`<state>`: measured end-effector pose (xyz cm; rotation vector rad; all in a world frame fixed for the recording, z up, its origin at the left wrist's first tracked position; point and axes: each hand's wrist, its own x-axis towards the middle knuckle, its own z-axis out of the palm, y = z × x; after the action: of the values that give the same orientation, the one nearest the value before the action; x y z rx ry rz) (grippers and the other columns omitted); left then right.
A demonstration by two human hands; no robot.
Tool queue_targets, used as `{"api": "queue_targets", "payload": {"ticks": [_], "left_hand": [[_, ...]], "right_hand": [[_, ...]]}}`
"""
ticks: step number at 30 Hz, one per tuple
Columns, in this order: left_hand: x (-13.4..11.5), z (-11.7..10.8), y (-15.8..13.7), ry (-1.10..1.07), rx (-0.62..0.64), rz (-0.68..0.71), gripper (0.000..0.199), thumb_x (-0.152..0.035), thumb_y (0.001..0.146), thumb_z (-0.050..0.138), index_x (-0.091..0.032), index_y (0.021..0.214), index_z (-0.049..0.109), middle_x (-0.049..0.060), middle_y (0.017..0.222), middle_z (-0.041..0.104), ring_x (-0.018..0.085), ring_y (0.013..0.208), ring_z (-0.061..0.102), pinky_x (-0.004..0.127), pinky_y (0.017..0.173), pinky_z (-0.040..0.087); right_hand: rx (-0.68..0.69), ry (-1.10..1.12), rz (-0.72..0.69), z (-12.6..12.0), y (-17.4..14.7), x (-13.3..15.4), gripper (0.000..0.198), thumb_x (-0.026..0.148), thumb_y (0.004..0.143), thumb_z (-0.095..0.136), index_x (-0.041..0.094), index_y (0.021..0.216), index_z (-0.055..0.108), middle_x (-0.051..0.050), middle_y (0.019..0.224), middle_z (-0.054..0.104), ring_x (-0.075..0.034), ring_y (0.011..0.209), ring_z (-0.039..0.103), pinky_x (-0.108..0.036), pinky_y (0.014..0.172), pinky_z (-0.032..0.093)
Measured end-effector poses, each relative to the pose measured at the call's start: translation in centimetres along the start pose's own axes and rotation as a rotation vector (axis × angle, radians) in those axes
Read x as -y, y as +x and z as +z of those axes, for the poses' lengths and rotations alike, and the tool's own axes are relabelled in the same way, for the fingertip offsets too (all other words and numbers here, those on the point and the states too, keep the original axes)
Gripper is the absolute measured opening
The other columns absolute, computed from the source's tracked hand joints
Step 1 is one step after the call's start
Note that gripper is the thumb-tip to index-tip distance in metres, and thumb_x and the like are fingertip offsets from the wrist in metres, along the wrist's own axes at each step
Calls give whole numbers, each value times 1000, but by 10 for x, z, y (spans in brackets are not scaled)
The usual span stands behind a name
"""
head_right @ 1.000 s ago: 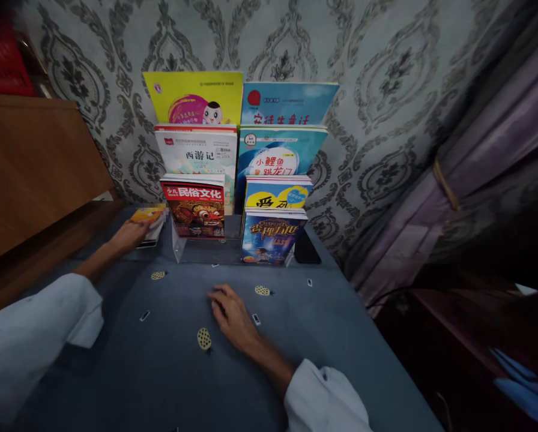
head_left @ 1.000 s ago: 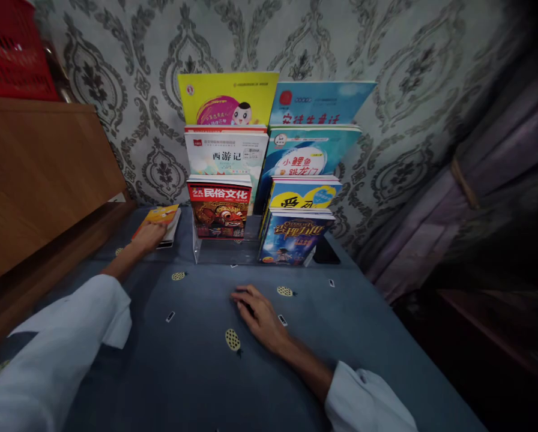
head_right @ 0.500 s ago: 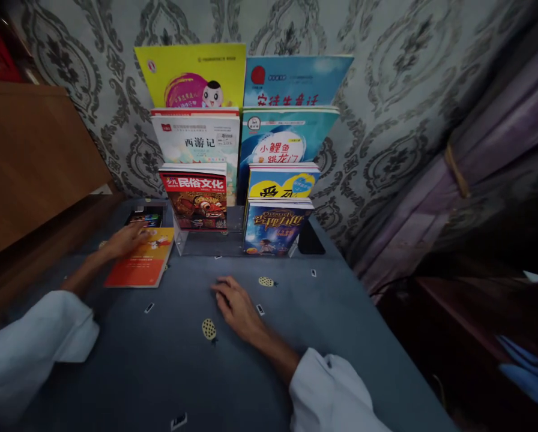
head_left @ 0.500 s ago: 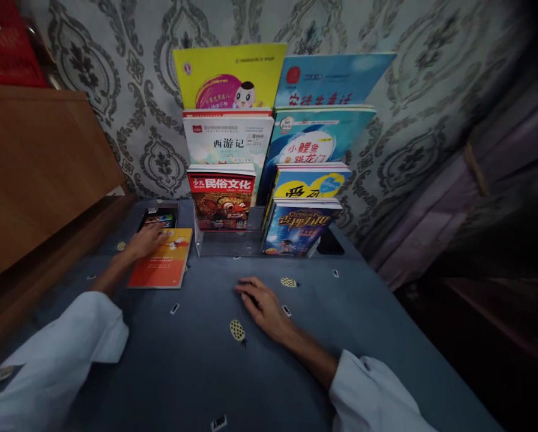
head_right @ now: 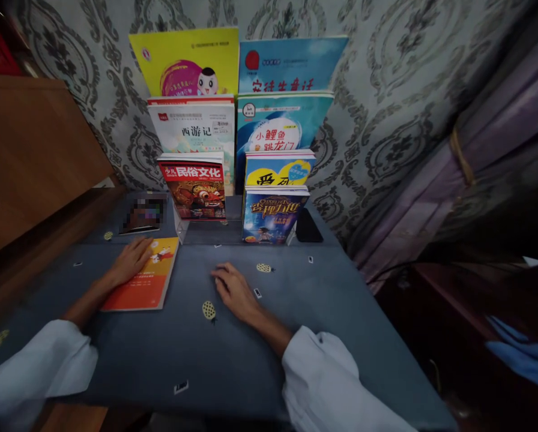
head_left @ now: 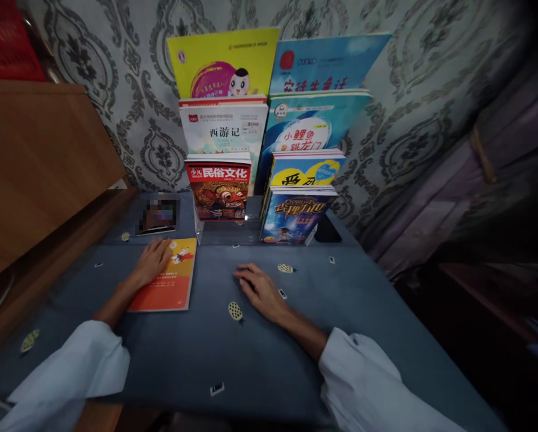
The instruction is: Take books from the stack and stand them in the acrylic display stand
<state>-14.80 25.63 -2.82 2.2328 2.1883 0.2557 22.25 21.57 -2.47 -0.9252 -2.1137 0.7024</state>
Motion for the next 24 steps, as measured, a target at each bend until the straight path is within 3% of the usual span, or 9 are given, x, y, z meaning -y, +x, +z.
{"api": "queue_targets", "payload": {"ticks": [7,13,17,21,24], "left_hand": [[-31,8,-44,-169,7,45,60,-45,98,40,-17,151,45,15,161,39,34,153,26,56,120,29],[-96,30,-64,-501,-29,81,62,-35,92,45,-14,151,45,15,162,37,30,155,24,54,124,24],[-134,37,-74,-736,-75,67,63,-28,94,37,-15,156,35,12,162,38,23,152,31,44,125,28],[-142,34,-81,-799,-118,112,64,-27,97,33,-15,158,24,14,159,43,21,148,40,44,124,30],[-140,33,-84,-766,-134,140,64,-27,97,34,-13,158,21,17,157,45,22,148,40,46,124,29]], "right_hand": [[-4,2,-26,2,0,-1,32,14,97,48,20,117,72,-13,124,67,-24,115,66,-44,100,54],[-10,-112,-101,5,-1,9,32,17,97,49,20,122,70,-15,136,64,-27,128,59,-51,109,47],[116,-136,-233,22,4,32,42,18,99,45,19,139,58,-13,149,55,-25,141,48,-49,117,41],[244,-182,-232,40,10,45,54,17,99,44,8,152,40,-20,160,39,-26,152,32,-49,123,33],[275,-232,-179,39,10,44,56,20,100,45,4,153,37,-25,159,38,-29,152,29,-52,124,29]]}}
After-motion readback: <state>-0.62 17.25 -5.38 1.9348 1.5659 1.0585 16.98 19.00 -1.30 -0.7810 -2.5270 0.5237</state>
